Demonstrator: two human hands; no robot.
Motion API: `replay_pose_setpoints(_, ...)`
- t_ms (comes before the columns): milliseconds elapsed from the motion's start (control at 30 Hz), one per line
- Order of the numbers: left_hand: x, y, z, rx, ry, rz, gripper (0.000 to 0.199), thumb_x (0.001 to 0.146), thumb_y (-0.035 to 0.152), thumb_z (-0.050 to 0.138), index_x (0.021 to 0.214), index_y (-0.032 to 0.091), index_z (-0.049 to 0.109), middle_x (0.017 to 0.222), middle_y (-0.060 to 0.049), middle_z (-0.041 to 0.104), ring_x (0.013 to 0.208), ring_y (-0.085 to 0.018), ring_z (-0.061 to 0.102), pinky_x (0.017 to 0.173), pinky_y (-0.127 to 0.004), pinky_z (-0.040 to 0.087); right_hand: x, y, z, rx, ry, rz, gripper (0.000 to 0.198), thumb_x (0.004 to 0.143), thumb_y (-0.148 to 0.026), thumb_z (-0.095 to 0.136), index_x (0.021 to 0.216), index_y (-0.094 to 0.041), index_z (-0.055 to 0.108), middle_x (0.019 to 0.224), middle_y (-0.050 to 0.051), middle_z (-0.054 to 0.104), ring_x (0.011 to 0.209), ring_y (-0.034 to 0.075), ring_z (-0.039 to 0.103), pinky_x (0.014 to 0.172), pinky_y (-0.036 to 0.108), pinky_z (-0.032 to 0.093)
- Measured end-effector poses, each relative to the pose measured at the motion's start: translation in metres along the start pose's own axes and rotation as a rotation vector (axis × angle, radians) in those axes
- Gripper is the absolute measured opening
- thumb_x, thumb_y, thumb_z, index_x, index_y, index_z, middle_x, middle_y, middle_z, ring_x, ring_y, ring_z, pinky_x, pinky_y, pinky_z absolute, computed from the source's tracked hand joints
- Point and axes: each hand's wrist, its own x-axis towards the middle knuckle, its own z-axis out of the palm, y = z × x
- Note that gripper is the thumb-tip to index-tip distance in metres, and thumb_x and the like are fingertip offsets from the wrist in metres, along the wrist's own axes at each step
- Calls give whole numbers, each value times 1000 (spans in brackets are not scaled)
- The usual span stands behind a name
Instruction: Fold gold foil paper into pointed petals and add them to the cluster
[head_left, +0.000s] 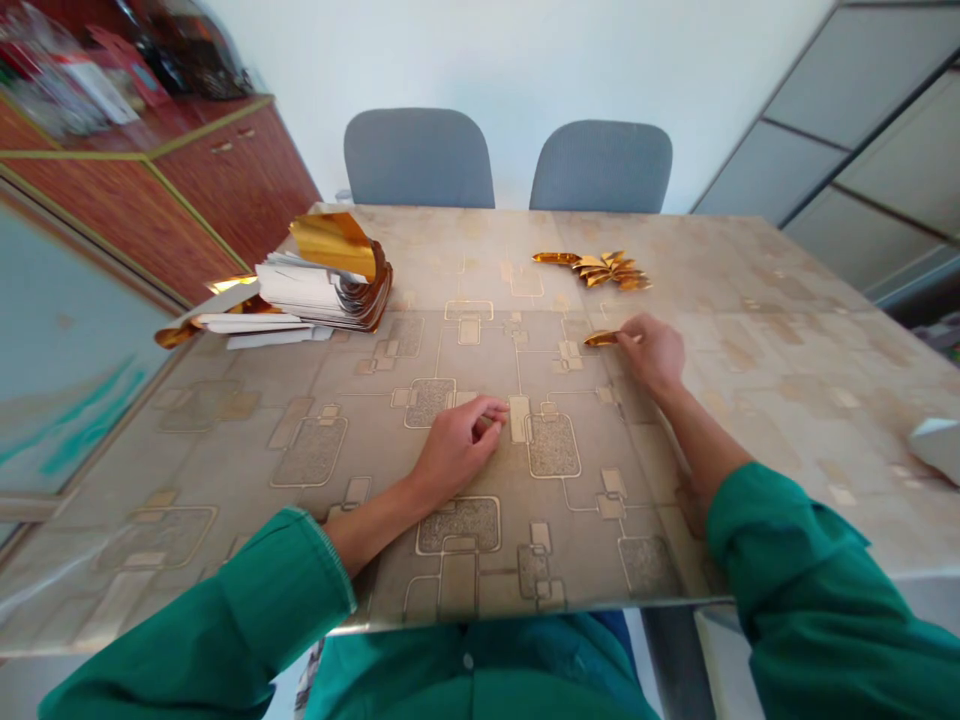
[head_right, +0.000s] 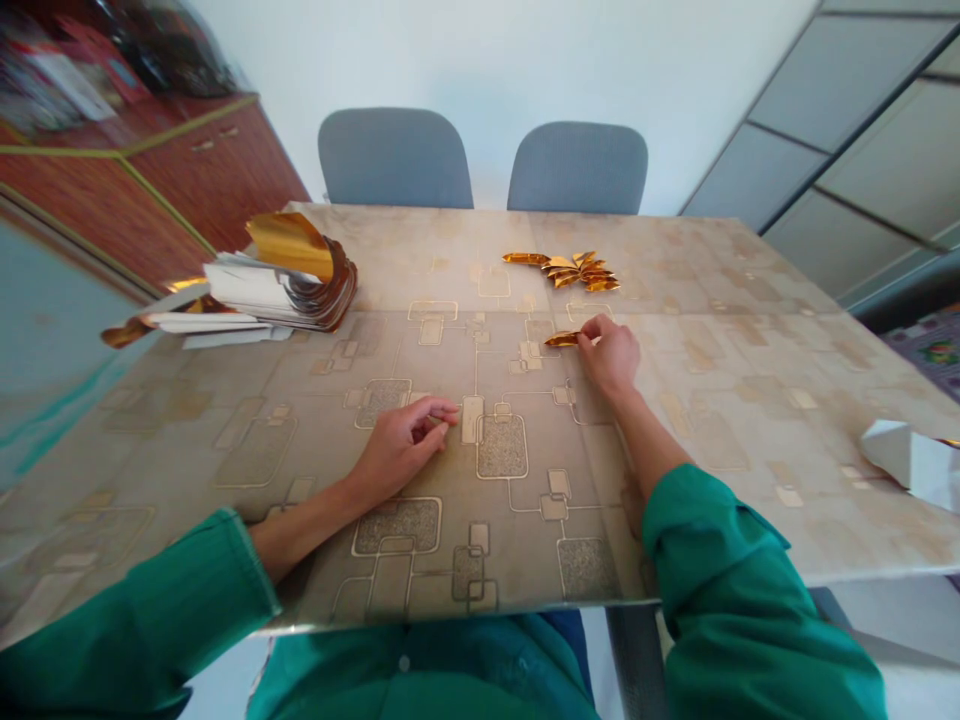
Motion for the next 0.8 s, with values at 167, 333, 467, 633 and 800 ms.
replay_pose_setpoints(167, -1, 2, -2, 42, -11, 13, 25, 80, 9, 51, 97, 18, 67, 86, 1, 72, 61, -9, 61, 58, -21, 45, 30, 26, 9, -102, -1, 131, 15, 77, -31, 63, 87, -23, 70, 80, 5, 70, 74, 23, 62, 61, 30, 40)
replay_pose_setpoints(333, -2, 2, -2, 66, -19, 0, 22, 81, 11, 52, 94, 18, 68, 76, 1, 69, 58, -10, 58, 56, -21, 42, 62, 42, 14, -160, 120, 170, 15, 78, -29, 63, 89, -22, 69, 84, 7, 71, 76, 23, 62, 64, 31, 40)
replay_pose_setpoints(467, -2, 3, -3, 72, -30, -14, 22, 82, 12, 51, 94, 18, 68, 67, 2, 65, 56, -10, 55, 55, -21, 41, 88, 52, 19, -273, 144, 181, 13, 82, -27, 59, 90, -20, 67, 85, 10, 68, 80, 23, 58, 75, 36, 38)
replay_pose_setpoints(633, -2, 3, -3, 75, -24, -4, 22, 83, 13, 50, 92, 18, 69, 67, 2, 64, 57, -10, 54, 56, -21, 40, 109, 53, 26, -307, 82, 232, 10, 86, -25, 55, 87, -18, 63, 79, 9, 61, 78, 21, 50, 77, 38, 32)
replay_pose_setpoints(800, -3, 3, -2, 75, -17, 8, 22, 83, 13, 50, 92, 18, 70, 70, 1, 65, 59, -11, 54, 58, -22, 41, 113, 46, 24, -321, 60, 265, 11, 90, -22, 50, 91, -18, 61, 81, 9, 58, 78, 19, 46, 75, 36, 30)
